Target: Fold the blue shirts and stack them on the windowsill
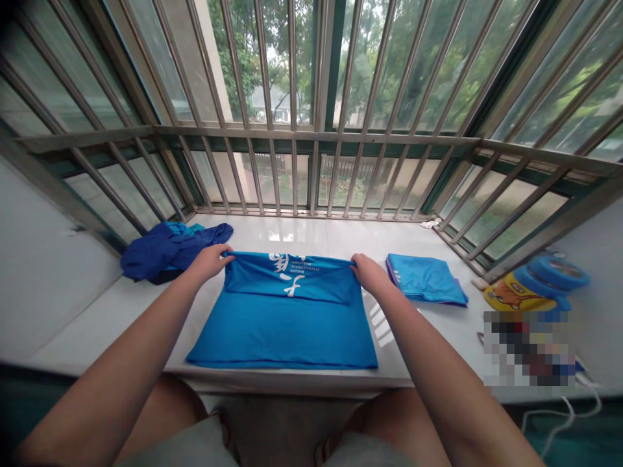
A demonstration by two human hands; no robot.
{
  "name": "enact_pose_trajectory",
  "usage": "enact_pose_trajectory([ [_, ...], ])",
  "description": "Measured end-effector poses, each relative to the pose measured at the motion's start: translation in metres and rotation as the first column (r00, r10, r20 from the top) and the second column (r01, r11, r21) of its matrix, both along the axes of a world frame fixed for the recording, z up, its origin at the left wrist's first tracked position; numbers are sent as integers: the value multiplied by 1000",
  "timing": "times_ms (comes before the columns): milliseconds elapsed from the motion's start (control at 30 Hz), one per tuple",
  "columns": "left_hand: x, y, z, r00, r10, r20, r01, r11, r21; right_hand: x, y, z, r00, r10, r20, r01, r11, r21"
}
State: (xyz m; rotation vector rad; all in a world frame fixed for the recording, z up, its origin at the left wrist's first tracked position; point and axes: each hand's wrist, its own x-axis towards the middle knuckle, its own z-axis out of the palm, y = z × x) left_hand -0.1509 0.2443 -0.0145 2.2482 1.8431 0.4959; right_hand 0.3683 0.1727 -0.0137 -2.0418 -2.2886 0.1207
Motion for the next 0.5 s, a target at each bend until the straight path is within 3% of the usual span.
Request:
enact_pose_trajectory([
  [100,-8,-42,4,998,-14,61,6,991,135,1,-29,14,999,-31,-30,34,995,89],
  [200,-23,-103,-14,988,-48,148,7,963,268,11,-75,9,994,0,-113,21,982,190],
  [333,-42,-191,-70,974,-92,206,40,968,248,33,-151,-36,969,130,-208,-57,944,326],
  [433,-50,-244,-111,972,-164,167,132,973,189,46,-202,-81,959,205,-198,-143,947,288],
  [500,-53,-268,-125,978,-170,118,147,973,179,48,-228,-103,959,217,-182,-167,952,258],
])
